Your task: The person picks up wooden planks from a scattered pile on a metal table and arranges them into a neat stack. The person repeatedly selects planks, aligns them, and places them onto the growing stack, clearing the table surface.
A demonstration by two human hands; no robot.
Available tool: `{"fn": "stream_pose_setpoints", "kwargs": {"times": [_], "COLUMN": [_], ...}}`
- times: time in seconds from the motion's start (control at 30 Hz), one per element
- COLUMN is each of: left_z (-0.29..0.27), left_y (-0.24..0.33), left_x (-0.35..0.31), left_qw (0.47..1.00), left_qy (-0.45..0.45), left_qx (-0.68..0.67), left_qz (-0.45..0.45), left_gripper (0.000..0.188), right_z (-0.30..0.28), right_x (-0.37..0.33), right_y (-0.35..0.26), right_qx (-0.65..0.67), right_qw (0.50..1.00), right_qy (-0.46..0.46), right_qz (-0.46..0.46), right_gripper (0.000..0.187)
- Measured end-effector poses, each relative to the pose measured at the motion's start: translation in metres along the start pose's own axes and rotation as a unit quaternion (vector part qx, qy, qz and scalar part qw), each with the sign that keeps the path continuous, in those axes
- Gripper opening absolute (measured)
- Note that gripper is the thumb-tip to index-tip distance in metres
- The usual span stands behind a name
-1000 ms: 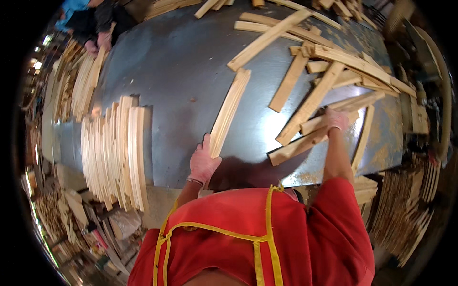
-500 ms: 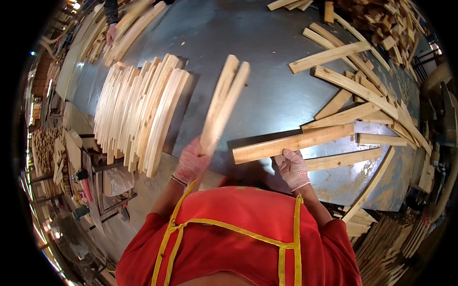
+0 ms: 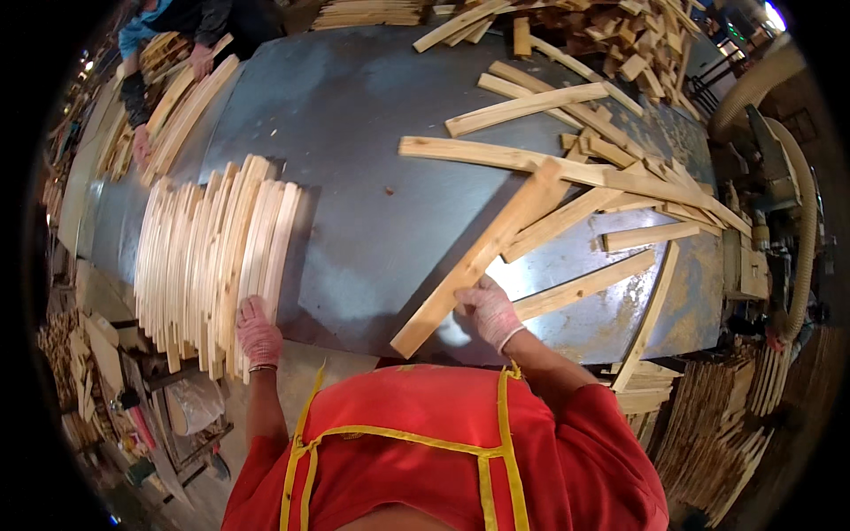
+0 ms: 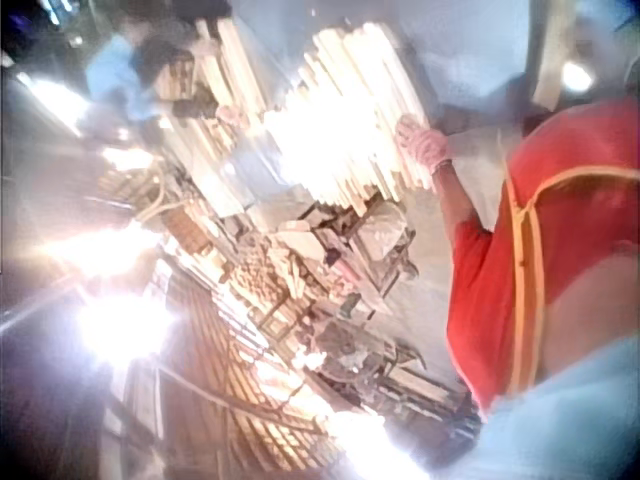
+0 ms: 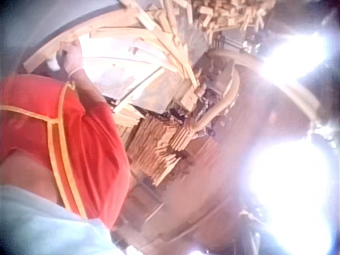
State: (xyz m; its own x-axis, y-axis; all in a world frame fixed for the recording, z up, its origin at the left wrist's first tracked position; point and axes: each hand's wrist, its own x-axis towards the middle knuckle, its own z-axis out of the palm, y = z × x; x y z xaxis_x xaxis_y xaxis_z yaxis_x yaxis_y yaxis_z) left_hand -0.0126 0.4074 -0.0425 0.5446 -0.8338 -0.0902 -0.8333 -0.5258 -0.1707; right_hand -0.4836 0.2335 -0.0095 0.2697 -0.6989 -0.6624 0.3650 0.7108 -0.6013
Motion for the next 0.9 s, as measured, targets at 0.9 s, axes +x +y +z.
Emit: {"fn": "stream_pose_setpoints", "kwargs": {"times": [0.9], "left_z": [-0.147], "left_y": [0.197], "left_x": [0.032], "left_qw": [0.807], "left_qy": [-0.427], "left_qx": [0.137], "left_qz": [0.384], "left_gripper": [0.052], "right_z": [-0.044], "right_x": [0.128], "right_y": [-0.159], "right_qx": [-0.797], "right_qw": [0.442], "right_qy": [-0.036], "right_qz": [-0.410], "right_gripper": [0.040]}}
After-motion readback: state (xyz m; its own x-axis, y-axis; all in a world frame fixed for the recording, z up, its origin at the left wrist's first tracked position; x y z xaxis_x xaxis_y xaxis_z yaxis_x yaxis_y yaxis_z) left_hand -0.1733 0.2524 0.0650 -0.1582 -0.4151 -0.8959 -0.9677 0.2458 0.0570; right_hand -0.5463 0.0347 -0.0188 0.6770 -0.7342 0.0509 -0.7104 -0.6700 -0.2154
